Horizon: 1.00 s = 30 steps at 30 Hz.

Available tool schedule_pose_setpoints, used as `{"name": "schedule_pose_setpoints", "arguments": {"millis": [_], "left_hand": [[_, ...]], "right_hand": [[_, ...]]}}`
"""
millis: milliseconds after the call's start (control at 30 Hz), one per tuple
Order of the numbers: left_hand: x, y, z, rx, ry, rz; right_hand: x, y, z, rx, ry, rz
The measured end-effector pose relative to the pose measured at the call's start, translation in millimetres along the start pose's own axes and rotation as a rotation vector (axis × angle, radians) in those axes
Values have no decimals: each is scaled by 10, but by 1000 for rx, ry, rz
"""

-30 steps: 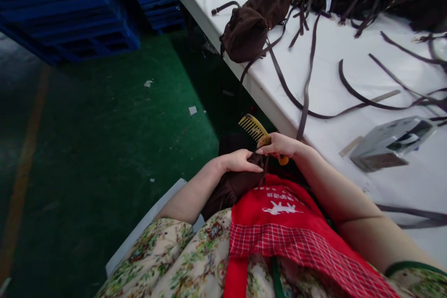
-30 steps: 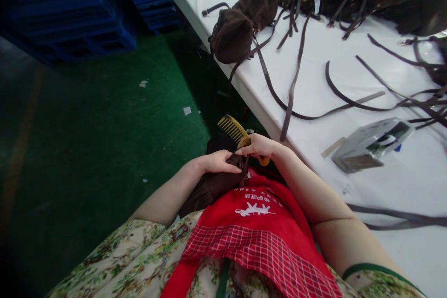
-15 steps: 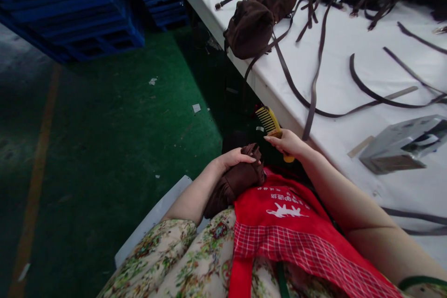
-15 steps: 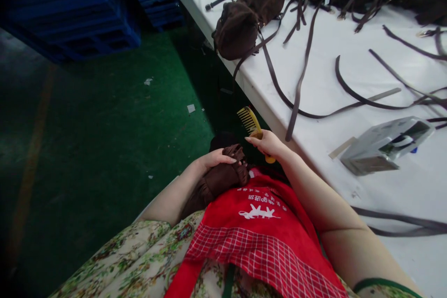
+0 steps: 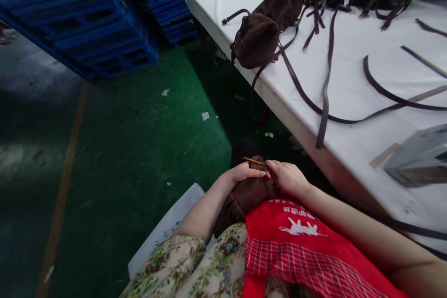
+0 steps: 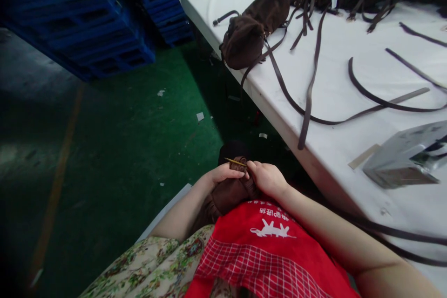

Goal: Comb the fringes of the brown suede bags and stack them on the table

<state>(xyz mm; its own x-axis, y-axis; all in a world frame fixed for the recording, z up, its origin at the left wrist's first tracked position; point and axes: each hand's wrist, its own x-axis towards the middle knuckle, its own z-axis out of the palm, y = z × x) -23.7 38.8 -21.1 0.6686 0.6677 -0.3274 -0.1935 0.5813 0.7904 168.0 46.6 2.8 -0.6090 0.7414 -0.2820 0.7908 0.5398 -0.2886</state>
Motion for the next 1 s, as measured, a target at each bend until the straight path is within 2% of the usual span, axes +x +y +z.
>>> {"name": "schedule_pose_setpoints", "arguments": {"millis": [233, 367, 500, 633, 733, 800, 900, 1000], "left_hand": [[68, -65, 128, 300, 118, 127], [89, -121, 107, 392, 139, 124], [90, -109, 120, 474, 176, 156], [65, -142, 169, 419, 161, 141], [64, -204, 135, 298, 212, 99], [83, -222, 66, 228, 266, 93], [123, -192, -45, 120, 309, 94], [139, -148, -90, -134, 208, 76]], "right_hand": [[125, 281, 125, -113, -29, 214], [192, 371, 206, -104, -6, 257], [259, 389, 256, -50, -41, 310], [272, 643, 246, 37, -96, 474], [225, 880, 174, 42, -106, 544], [182, 920, 104, 68, -66, 518], [87, 750, -20, 216, 100, 369], [-71, 443, -127, 385, 209, 229]]}}
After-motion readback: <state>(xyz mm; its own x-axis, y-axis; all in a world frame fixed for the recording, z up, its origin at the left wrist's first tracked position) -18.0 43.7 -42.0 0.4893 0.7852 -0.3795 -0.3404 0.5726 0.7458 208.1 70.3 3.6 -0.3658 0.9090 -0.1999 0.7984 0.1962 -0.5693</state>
